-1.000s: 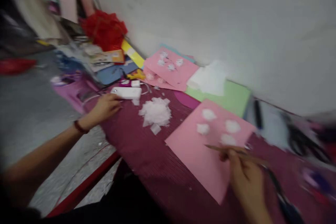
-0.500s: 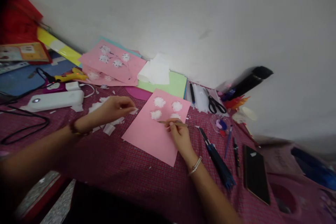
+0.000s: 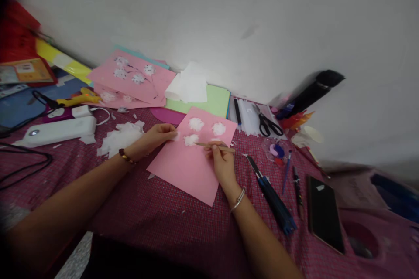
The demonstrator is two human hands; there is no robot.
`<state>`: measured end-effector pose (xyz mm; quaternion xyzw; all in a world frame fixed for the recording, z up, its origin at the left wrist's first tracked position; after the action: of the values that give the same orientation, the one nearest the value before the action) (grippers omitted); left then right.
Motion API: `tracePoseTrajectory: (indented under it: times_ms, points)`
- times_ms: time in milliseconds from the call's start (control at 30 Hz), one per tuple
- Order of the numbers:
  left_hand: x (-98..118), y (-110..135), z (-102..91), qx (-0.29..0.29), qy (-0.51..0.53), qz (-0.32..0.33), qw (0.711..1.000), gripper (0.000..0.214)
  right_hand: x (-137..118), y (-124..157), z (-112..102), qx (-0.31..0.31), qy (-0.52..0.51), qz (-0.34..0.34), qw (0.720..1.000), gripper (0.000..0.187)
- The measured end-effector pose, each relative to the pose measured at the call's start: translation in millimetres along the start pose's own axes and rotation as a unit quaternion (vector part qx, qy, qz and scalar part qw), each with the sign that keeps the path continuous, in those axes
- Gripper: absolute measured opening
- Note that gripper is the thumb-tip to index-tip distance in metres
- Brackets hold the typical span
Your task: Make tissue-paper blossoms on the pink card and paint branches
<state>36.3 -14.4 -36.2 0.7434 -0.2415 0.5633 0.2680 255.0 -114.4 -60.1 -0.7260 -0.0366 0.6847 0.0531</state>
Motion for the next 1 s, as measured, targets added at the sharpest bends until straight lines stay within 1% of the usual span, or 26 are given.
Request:
tracePoseTrajectory:
  times_ms: [100,300,367,433,500,567,667,767,867,933,1000]
  points:
    - [-2.8,-2.1,1.2,-0.006,-0.045,-0.022,0.999,0.013,-4.1,1.3,0.1,-0.002,-0.009,-0.007,1.000,0.020]
    - [-6.8,-2.4,6.1,-0.019,-0.126,-0.051,0.991,0.011,-18.9,6.2,-1.7,-0.015,0.028,-0.025,0.999,0.019]
    - [-6.8,-2.6,5.4,0.016,-0.172,-0.027,0.985,0.011,-19.8,8.0,-4.8,-0.012,0.042,-0.030,0.999,0.020]
    - [-4.8,-3.2,4.2,0.068,-0.225,0.028,0.972,0.013,-20.6,9.1,-7.8,-0.009,0.057,-0.032,0.998,0.020]
    - [-3.2,-4.0,4.6,0.096,-0.254,0.079,0.959,0.015,-24.4,8.5,-8.9,-0.006,0.072,-0.036,0.997,0.019]
    - [-3.6,-4.7,5.9,0.106,-0.247,0.098,0.958,0.015,-32.3,4.7,-6.9,-0.014,0.092,-0.043,0.995,0.019]
    - [-6.6,-4.5,8.6,0.114,-0.216,0.078,0.967,0.012,-46.8,-7.3,2.3,-0.050,0.141,-0.053,0.987,0.019]
    - [-5.2,-3.3,10.9,0.099,-0.227,0.071,0.966,0.013,-53.8,-22.6,12.4,-0.088,0.203,-0.046,0.974,0.021]
    - [3.9,-2.8,6.5,0.103,-0.253,0.075,0.959,0.017,-52.4,-34.1,15.7,-0.090,0.270,-0.030,0.958,0.025]
    - [12.6,-5.5,1.0,0.106,-0.251,0.068,0.960,0.018,-49.8,-38.5,14.8,-0.099,0.302,-0.014,0.948,0.027]
    - [21.8,-11.4,-3.1,0.101,-0.244,0.075,0.962,0.020,-48.5,-40.5,13.1,-0.115,0.321,0.000,0.940,0.027]
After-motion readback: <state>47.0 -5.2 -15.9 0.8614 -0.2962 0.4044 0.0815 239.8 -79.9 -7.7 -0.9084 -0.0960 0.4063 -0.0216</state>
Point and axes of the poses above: each hand's wrist, its own y-axis away from the middle knuckle, its own z-axis out of the palm, x = y × z, the point moved 3 cm from there along -y, towards the middle knuckle, and after that the axes turned 15 degrees about -x, right-handed, at the moved point
